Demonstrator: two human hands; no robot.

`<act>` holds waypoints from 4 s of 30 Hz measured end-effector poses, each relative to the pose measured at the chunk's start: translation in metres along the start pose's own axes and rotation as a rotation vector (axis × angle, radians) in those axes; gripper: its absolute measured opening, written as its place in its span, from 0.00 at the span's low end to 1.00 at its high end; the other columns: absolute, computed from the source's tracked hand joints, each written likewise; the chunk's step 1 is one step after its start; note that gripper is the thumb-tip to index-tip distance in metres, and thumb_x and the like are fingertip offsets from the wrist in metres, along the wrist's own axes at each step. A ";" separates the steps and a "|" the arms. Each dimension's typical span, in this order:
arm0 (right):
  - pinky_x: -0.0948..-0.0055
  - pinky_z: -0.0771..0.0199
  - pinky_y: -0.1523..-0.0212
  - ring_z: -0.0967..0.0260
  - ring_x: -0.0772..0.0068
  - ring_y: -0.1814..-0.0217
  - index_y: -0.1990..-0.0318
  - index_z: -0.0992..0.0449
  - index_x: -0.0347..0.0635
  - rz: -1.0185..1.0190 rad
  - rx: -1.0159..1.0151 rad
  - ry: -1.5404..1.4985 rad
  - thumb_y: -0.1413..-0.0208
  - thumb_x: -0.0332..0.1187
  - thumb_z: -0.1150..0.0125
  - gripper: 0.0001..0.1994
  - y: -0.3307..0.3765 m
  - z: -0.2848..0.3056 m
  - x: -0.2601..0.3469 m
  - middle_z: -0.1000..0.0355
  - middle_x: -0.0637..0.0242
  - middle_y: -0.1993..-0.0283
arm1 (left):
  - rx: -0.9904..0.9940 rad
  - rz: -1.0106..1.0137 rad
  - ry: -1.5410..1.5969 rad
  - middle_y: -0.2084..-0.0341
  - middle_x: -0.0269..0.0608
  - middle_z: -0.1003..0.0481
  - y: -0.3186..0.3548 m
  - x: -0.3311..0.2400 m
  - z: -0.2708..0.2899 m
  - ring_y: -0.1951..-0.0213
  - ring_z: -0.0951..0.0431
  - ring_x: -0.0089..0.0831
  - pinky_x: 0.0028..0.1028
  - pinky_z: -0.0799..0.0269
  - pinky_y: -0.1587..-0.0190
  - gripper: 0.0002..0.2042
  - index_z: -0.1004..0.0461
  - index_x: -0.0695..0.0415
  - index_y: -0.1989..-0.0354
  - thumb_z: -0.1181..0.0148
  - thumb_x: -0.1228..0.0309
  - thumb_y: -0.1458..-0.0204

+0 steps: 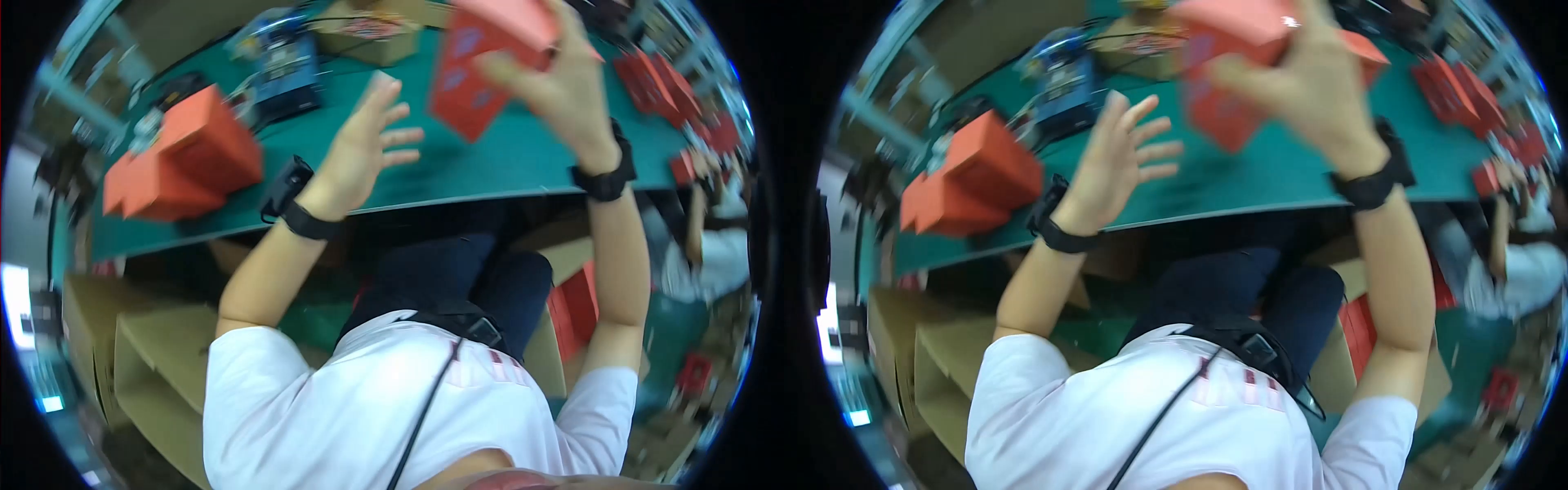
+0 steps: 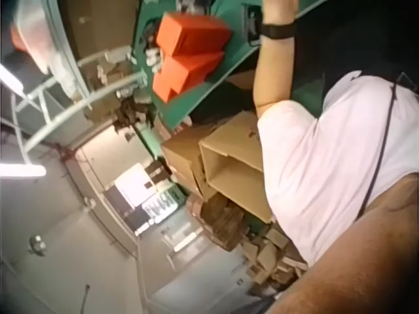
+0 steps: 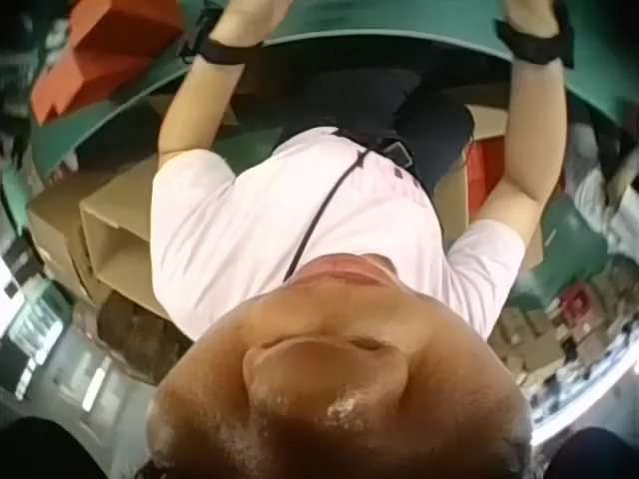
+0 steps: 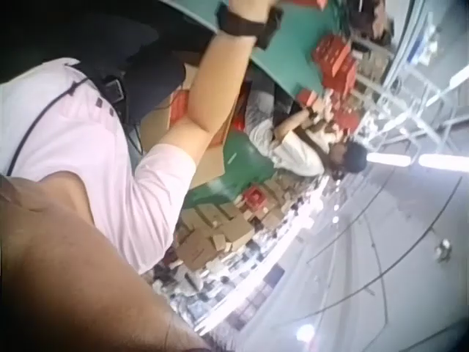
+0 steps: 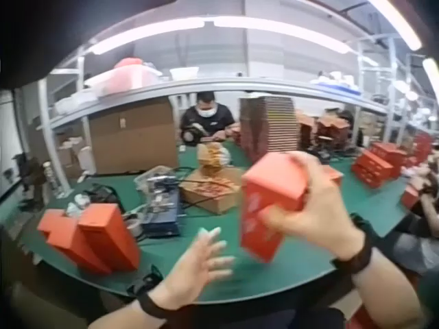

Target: Packaging handheld electronic devices into foam sleeves and then into red retail boxes.

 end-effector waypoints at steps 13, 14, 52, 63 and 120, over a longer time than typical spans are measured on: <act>0.47 0.45 0.31 0.51 0.35 0.27 0.29 0.44 0.36 -0.298 -0.329 0.742 0.56 0.65 0.30 0.54 0.010 0.026 -0.158 0.44 0.33 0.34 | -1.151 -0.906 -1.896 0.33 0.64 0.41 0.124 -0.171 0.071 0.30 0.49 0.64 0.61 0.58 0.31 0.50 0.43 0.66 0.32 0.30 0.43 0.55; 0.46 0.46 0.31 0.52 0.34 0.26 0.29 0.45 0.37 -0.238 -0.352 0.785 0.54 0.63 0.30 0.53 0.010 0.025 -0.146 0.45 0.32 0.34 | -1.157 -0.881 -2.041 0.36 0.65 0.38 0.114 -0.176 0.081 0.30 0.49 0.63 0.63 0.63 0.31 0.50 0.41 0.65 0.32 0.37 0.35 0.53; 0.69 0.32 0.38 0.33 0.72 0.38 0.34 0.38 0.35 -0.336 0.418 -0.775 0.51 0.36 0.25 0.39 0.025 -0.284 0.033 0.32 0.60 0.38 | -0.766 -1.320 -1.177 0.28 0.64 0.55 0.218 -0.093 0.134 0.27 0.55 0.57 0.51 0.64 0.27 0.67 0.68 0.60 0.25 0.19 0.56 0.67; 0.75 0.20 0.56 0.21 0.75 0.59 0.47 0.24 0.41 -1.172 0.581 -0.967 0.36 0.52 0.45 0.23 0.105 -0.097 -0.007 0.22 0.62 0.53 | 0.017 -1.258 -1.319 0.33 0.63 0.43 0.103 -0.069 -0.046 0.32 0.41 0.57 0.57 0.50 0.32 0.60 0.53 0.61 0.27 0.20 0.53 0.66; 0.82 0.35 0.73 0.36 0.86 0.74 0.71 0.29 0.42 -0.554 1.005 -0.556 0.40 0.40 0.32 0.15 -0.026 -0.082 -0.054 0.31 0.75 0.77 | 0.226 -0.828 -0.748 0.47 0.45 0.29 -0.006 -0.054 -0.056 0.45 0.24 0.37 0.37 0.28 0.41 0.66 0.68 0.51 0.23 0.19 0.73 0.67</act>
Point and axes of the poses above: each hand's wrist, its own y-axis away from the middle knuckle, its own z-axis out of the back of the hand, x = y × z, the point moved 10 cm from there along -y, towards the middle knuckle
